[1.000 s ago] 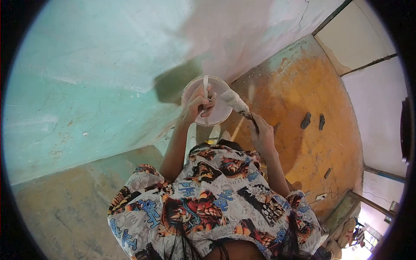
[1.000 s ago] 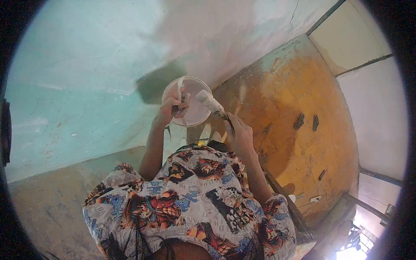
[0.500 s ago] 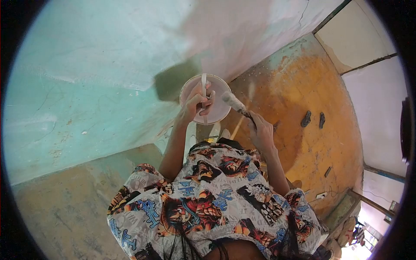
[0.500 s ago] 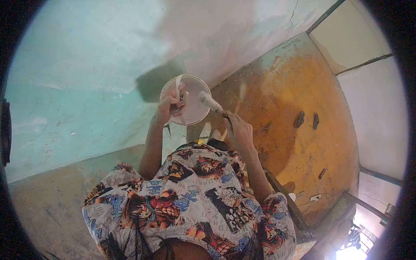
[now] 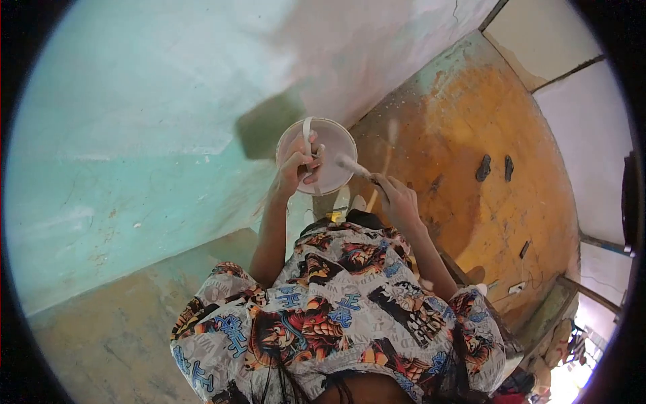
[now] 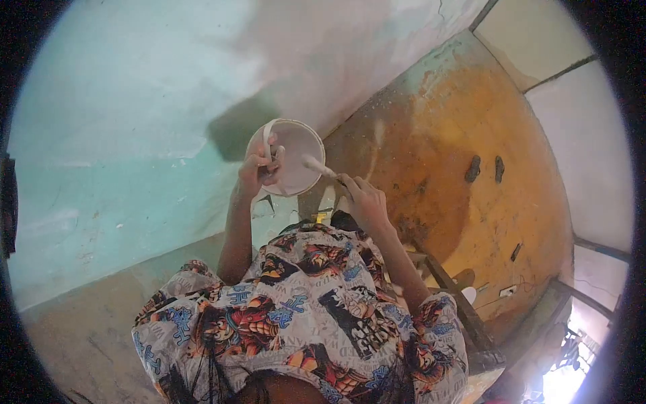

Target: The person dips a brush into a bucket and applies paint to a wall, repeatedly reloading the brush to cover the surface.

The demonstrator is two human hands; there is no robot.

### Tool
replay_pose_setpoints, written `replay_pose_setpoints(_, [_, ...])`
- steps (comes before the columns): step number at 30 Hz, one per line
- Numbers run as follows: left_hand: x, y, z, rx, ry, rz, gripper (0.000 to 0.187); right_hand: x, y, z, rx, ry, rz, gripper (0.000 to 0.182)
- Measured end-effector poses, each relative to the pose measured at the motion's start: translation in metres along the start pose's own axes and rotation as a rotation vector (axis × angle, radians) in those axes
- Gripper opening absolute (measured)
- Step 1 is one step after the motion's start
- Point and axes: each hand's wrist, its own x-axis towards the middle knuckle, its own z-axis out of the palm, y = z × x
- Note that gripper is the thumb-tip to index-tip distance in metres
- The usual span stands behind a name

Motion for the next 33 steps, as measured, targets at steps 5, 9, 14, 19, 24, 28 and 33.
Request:
replay_pose_setpoints(5, [0.001, -0.003, 0.004, 0.063, 0.066, -0.058, 0.032, -0.007, 0.012, 0.012, -0.03, 0.005, 0.039, 0.022])
replay_pose_setpoints(9, [-0.006, -0.005, -0.007, 0.064, 0.107, -0.078, 0.031, -0.013, 0.019, 0.025, 0.034, 0.024, 0.097, 0.02])
replay_pose_setpoints(14, [-0.005, -0.008, 0.008, 0.044, 0.208, -0.089, 0.031, -0.016, 0.034, 0.023, 0.244, 0.069, 0.138, 0.019])
replay_pose_setpoints(19, [0.003, -0.02, 0.011, 0.103, 0.133, -0.103, 0.031, -0.015, 0.05, 0.003, 0.477, 0.076, 0.222, 0.019])
replay_pose_setpoints(24, [0.013, -0.04, 0.04, 0.162, 0.032, -0.154, 0.031, -0.037, 0.081, -0.008, 0.482, 0.135, 0.246, 0.021])
replay_pose_setpoints(28, [0.016, -0.065, 0.038, 0.216, -0.074, -0.433, 0.037, -0.044, 0.068, -0.004, 0.547, 0.202, 0.452, 0.023])
replay_pose_setpoints(33, [0.035, -0.053, 0.043, -0.008, -0.066, -0.5, 0.029, 0.002, 0.07, -0.007, 0.584, 0.249, 0.608, 0.022])
